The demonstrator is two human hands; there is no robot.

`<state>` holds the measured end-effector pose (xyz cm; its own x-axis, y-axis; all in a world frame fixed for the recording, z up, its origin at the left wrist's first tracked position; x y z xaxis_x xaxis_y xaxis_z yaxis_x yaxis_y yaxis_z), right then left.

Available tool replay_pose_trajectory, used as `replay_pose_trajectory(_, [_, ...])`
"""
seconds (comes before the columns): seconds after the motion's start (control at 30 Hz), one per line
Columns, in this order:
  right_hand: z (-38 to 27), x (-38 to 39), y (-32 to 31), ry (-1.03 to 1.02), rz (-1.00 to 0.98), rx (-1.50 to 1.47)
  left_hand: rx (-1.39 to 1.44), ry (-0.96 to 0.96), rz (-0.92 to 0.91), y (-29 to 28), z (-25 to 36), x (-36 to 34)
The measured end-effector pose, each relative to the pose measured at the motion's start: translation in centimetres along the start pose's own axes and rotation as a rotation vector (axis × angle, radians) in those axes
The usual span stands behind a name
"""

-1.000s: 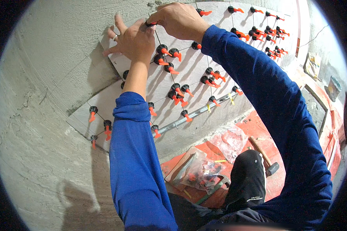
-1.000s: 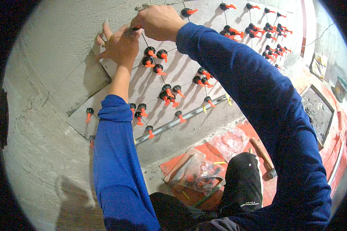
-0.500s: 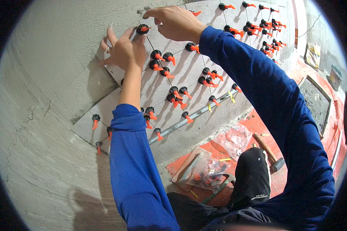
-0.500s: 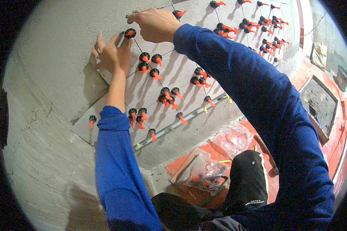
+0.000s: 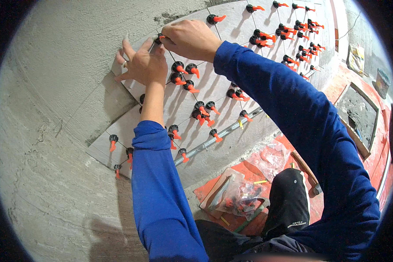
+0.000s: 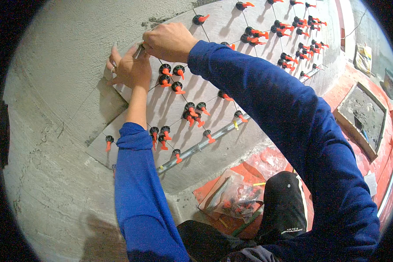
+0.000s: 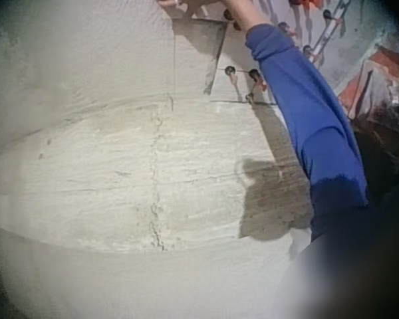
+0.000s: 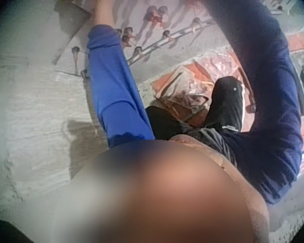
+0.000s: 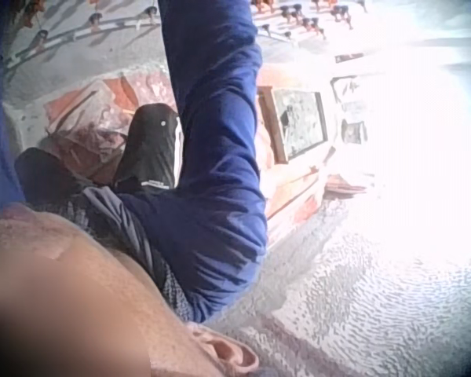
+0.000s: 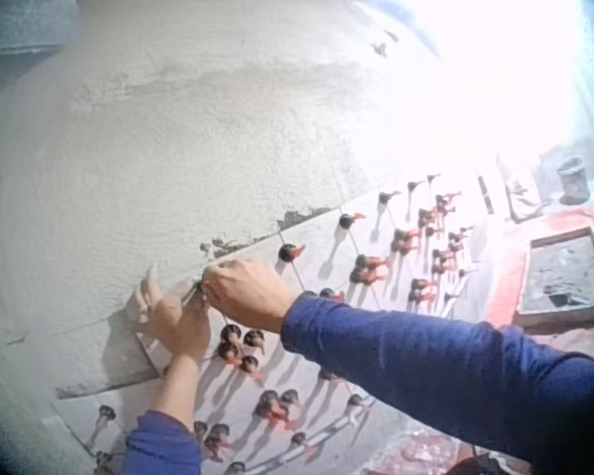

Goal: The person installs wall tiles using a rubber mallet to tap them into place and then secures them with red tile leveling clips and wedges. The person works on a vertical wall surface, adjusting clips to ensure even spacing.

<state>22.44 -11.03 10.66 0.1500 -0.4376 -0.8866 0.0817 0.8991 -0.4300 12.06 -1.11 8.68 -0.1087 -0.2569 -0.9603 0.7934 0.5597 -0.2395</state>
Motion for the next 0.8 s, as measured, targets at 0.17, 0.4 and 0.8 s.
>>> replay_pose_trajectory(0.17, [0.8, -0.1, 1.2, 0.308, -0.090, -0.483, -0.016, -0.035, -0.026, 0.0, -0.1, 0.0])
replay_pose_trajectory(0.4, [1.2, 0.8, 0.3, 0.302, -0.190, -0.442, -0.097, -0.049, -0.074, -0.3, 0.5, -0.1])
replay_pose_trajectory(0.8, [1.0, 1.7, -0.5, 0.130, -0.034, -0.268, -0.076, -0.014, -0.053, -0.3, 0.2, -0.3])
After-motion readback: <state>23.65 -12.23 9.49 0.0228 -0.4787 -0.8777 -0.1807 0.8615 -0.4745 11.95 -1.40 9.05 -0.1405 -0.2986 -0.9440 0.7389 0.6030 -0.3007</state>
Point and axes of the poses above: each hand's wrist, its own x-axis away from the middle knuckle, its own y-axis out of the palm, z = x × y, the point moved 5 cm from there along -x, towards the middle knuckle, and after that the axes turned 7 degrees about -z, right-handed, at the moved point
